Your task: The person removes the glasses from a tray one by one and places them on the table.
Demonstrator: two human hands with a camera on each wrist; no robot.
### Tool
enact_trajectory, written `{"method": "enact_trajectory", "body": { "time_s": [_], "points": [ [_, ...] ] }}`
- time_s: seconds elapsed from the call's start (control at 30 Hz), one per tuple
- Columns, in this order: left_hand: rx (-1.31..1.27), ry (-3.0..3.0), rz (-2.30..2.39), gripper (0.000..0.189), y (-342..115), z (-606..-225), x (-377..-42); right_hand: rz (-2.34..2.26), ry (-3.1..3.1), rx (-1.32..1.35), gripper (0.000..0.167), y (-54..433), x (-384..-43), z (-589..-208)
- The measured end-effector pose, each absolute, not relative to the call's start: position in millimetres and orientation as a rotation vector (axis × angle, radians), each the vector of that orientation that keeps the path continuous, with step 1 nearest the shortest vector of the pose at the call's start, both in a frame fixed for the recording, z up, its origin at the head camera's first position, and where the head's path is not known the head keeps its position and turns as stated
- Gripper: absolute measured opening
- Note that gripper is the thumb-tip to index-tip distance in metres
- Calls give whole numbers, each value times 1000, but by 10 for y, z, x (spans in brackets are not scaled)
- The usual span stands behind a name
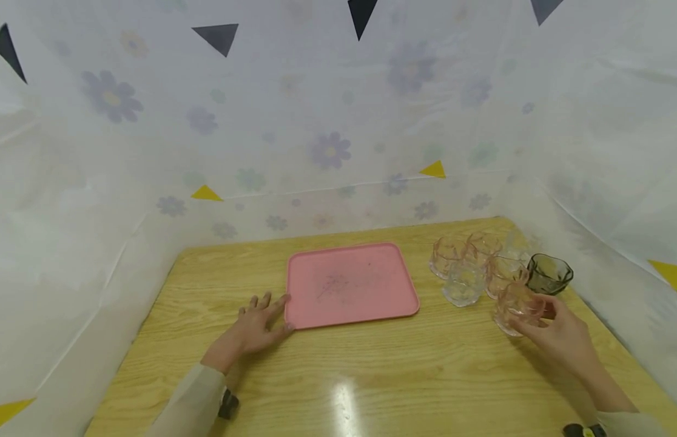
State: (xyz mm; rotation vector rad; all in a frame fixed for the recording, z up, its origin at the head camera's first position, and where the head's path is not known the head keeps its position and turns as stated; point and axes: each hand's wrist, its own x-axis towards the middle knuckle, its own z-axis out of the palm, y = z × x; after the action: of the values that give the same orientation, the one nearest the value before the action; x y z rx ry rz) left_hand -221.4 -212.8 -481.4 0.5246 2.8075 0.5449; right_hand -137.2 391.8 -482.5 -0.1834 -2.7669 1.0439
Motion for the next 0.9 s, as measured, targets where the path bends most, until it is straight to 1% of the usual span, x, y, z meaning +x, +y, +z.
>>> {"method": "enact_trajectory", "body": {
  "time_s": [0.33,0.5,0.73,0.8,0.9],
  "points": [
    [520,2800,554,78,-2110,-4802,-2217,1028,-2787,-236,82,4034,-1349,-4824],
    [526,2819,543,78,-2096,-4824,-2233,1008,-2842,-218,85,4086,-1387,-4779],
    [526,2797,564,79,-2100,-4811,-2242,1037,-2862,-169,109,4032,-1398,-4574],
    [529,2798,575,79,-2113,-4796,-2248,1021,-2808,-124,107,3953,-1441,-4480],
    [546,2822,600,76,-2123,-4763,-2274,933,-2720,3,96,3791,-1568,-4314]
  ]
}}
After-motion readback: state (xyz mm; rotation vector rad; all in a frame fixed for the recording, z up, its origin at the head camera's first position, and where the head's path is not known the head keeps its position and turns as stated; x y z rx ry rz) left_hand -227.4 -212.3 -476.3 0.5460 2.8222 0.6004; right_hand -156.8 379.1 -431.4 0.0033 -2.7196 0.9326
